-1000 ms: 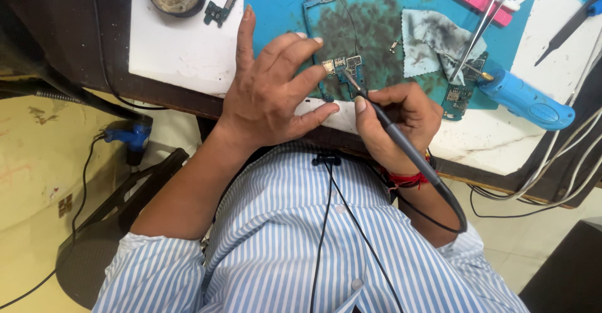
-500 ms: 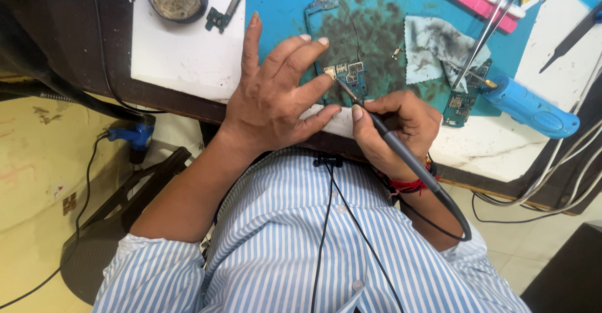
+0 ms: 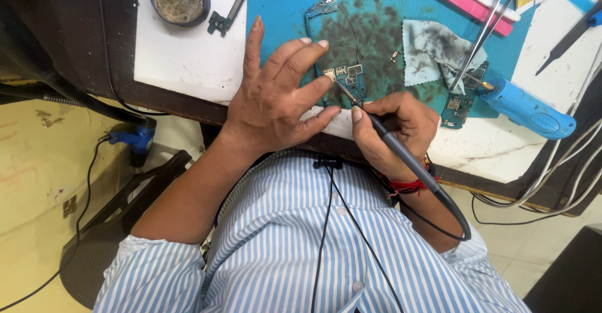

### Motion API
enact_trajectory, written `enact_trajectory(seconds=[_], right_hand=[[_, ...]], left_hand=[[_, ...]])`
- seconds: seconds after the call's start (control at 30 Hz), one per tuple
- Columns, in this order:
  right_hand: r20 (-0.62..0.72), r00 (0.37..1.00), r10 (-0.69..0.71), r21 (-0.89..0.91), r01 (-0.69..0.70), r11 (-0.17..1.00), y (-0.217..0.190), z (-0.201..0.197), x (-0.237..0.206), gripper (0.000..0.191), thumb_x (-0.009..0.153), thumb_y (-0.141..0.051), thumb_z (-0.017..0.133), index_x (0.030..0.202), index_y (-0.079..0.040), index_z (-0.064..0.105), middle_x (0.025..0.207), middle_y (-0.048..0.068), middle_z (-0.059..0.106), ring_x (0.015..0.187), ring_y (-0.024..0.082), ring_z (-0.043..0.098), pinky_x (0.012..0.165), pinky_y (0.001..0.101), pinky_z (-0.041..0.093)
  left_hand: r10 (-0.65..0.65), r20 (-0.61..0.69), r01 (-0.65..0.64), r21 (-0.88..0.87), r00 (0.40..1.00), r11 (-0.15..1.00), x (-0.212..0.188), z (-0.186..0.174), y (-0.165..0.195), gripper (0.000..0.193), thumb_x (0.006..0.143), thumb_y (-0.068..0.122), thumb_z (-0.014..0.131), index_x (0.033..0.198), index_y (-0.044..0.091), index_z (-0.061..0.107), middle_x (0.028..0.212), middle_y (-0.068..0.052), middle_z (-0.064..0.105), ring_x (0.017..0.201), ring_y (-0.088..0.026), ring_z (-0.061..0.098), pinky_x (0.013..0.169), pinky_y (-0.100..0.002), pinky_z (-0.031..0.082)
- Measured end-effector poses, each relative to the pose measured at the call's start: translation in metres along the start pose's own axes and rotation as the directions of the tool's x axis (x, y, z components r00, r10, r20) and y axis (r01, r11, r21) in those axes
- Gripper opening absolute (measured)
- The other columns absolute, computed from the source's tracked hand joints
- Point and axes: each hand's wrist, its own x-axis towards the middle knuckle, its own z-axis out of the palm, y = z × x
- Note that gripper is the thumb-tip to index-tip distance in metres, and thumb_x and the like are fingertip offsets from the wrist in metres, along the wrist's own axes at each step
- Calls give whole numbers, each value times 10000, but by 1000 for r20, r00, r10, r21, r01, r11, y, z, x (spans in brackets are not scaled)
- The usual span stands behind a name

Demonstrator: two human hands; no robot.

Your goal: The person solders components on a disassembled phone motherboard at a workbench, holding the board with tweezers while applying a soldering iron. They dip the iron or component in a flux container, reposition the board, and continue soldering connections across the board.

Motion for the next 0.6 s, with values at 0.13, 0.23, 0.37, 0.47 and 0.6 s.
enact_trajectory(seconds=[0.13, 0.23, 0.37, 0.47, 0.6], right_hand=[[-4, 1000, -4, 7, 4, 1000, 1, 0, 0, 173, 919, -4, 803, 923, -4, 630, 704, -5, 602, 582, 22, 510, 480, 180, 348], [-2, 1000, -7, 16, 7, 1000, 1, 0, -1, 174, 919, -5, 805, 920, -5, 630, 707, -4, 601, 568, 17, 511, 481, 182, 350], [1, 1000, 3, 19, -3, 1000, 1, -1, -1, 175, 930, -8, 804, 924, -5, 629, 711, -7, 602, 542, 8, 514, 485, 182, 354], [3, 1000, 1, 23, -1, 1000, 1, -1, -1, 176, 931, -9, 802, 923, -4, 626, 708, -8, 600, 538, 7, 514, 483, 180, 350], [-3, 1000, 7, 16, -7, 1000, 1, 0, -1, 166, 932, -10, 802, 933, -3, 637, 711, -6, 604, 539, 8, 515, 481, 178, 344]], left_hand=[[1, 0, -1, -6, 1000, 1000, 1, -1, 0, 401, 1042, 540, 696, 1163, 158, 708, 1487, -88, 488, 1416, -258, 472, 1289, -664, 72], [-1, 3, 1, -6, 1000, 1000, 1, -2, 0, 398, 1041, 536, 699, 1133, 149, 706, 1488, -87, 488, 1415, -258, 473, 1290, -665, 72], [-3, 1, 3, -6, 1000, 1000, 1, -2, 0, 395, 1037, 535, 705, 1130, 151, 705, 1491, -86, 486, 1415, -260, 476, 1292, -663, 75], [-5, 2, 5, -7, 1000, 1000, 1, -1, 0, 395, 1036, 535, 708, 1125, 151, 704, 1491, -89, 485, 1416, -262, 477, 1290, -661, 74], [-3, 0, 3, -7, 1000, 1000, 1, -1, 0, 389, 1034, 527, 709, 1134, 151, 706, 1498, -88, 483, 1420, -260, 476, 1297, -657, 69]])
